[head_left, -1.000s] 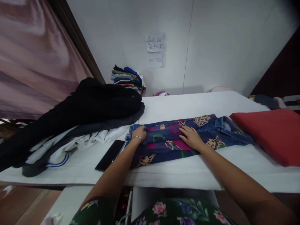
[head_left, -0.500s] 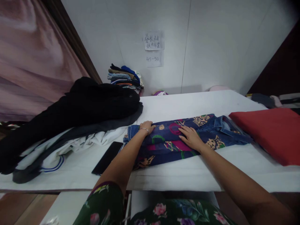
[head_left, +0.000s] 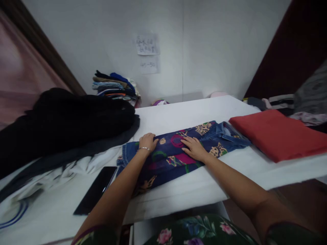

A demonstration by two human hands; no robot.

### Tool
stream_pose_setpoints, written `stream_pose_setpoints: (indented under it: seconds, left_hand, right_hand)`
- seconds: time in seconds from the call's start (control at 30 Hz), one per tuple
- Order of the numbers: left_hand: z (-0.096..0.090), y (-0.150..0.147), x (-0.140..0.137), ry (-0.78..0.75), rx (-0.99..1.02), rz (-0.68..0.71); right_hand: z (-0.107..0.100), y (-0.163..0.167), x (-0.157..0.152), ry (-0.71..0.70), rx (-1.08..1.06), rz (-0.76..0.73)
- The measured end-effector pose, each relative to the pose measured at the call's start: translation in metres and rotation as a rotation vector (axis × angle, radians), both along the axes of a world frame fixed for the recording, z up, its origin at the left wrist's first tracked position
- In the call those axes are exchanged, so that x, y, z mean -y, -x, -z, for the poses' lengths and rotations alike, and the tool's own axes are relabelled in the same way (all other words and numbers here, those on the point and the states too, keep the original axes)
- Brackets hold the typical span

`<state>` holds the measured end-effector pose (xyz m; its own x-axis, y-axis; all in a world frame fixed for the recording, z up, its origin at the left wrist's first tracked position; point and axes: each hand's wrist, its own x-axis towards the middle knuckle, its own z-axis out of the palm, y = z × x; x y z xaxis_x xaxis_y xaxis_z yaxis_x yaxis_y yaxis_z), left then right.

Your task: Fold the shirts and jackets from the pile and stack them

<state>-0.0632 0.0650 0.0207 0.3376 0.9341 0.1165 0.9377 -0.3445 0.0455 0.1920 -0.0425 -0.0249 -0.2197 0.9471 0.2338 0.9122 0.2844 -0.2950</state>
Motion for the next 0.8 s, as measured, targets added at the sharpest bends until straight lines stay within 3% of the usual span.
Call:
stream_pose_setpoints:
  seconds: [0.2,0.33,0.53,0.6,0.7,0.8]
  left_hand:
    - [0.02,-0.018,0.04,0.026,-0.036,0.27]
    - [0.031,-0.019,0.046,-0.007,-0.1,0.28]
    - [0.032,-0.018,0.043,-0.017,-0.108,0.276]
    - [0.032,-0.018,0.043,-0.021,-0.109,0.276]
    - [0.032,-0.019,0.044,-0.033,-0.109,0.28]
    - [0.03,-0.02,0.045,-0.038,-0.108,0.28]
  right_hand:
    - [-0.011,0.005,0.0,0.042,-0.026,-0.005]
    - [-0.013,-0.01,0.0,0.095,-0.022,0.066]
    - [-0.01,-0.073,0.021,0.155,0.069,0.278]
    - [-0.011,-0.091,0.033,0.115,0.054,0.279]
    - [-0.017,-0.114,0.049,-0.076,-0.055,0.269]
    - [-0.024,-0.137,0.062,-0.265,-0.137,0.407]
